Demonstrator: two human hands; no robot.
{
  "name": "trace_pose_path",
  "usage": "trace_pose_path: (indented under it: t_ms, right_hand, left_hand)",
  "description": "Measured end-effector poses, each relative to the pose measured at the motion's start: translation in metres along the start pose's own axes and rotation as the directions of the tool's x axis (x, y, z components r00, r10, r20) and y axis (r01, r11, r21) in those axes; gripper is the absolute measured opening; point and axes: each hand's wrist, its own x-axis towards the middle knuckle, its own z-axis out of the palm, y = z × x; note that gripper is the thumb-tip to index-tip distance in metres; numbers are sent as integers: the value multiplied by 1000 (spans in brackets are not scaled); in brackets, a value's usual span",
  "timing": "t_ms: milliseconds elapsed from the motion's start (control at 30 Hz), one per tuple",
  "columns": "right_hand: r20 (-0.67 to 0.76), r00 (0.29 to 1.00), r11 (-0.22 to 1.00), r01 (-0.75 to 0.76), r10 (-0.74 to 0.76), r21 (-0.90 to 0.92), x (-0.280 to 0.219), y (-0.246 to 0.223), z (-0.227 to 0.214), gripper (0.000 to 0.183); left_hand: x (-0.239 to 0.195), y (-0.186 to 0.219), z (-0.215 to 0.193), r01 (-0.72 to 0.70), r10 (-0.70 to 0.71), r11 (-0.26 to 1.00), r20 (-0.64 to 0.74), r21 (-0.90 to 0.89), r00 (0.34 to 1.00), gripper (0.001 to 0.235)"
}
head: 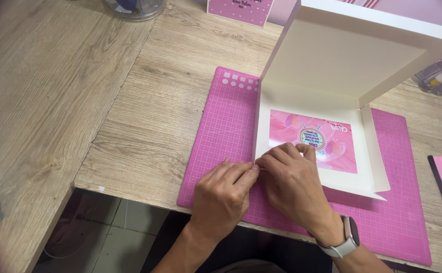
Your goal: Assembling a white cardboard box by applying glue to the flaps and folding them into place.
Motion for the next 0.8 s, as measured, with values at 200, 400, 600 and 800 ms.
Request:
trace_pose_path:
  t_ms: [200,400,600,800]
  right_hand:
    - [-7,998,998,-57,57,35,-3,2,2,8]
    - [-55,995,994,-83,87,70,-2,-2,0,8]
    - [-64,995,993,-71,78,93,0,-3,1,14]
    - [-90,993,992,-63,73,113,-1,-2,0,14]
  left_hand:
    - [1,0,-1,12,-12,999,11,-32,1000,22]
    - [4,0,-3,3,-2,999,24,-36,1000,21]
    - [3,-1,-2,-5,6,1000,31,-30,1000,24]
    - [5,0,-3,-13,14,999,21,-33,1000,22]
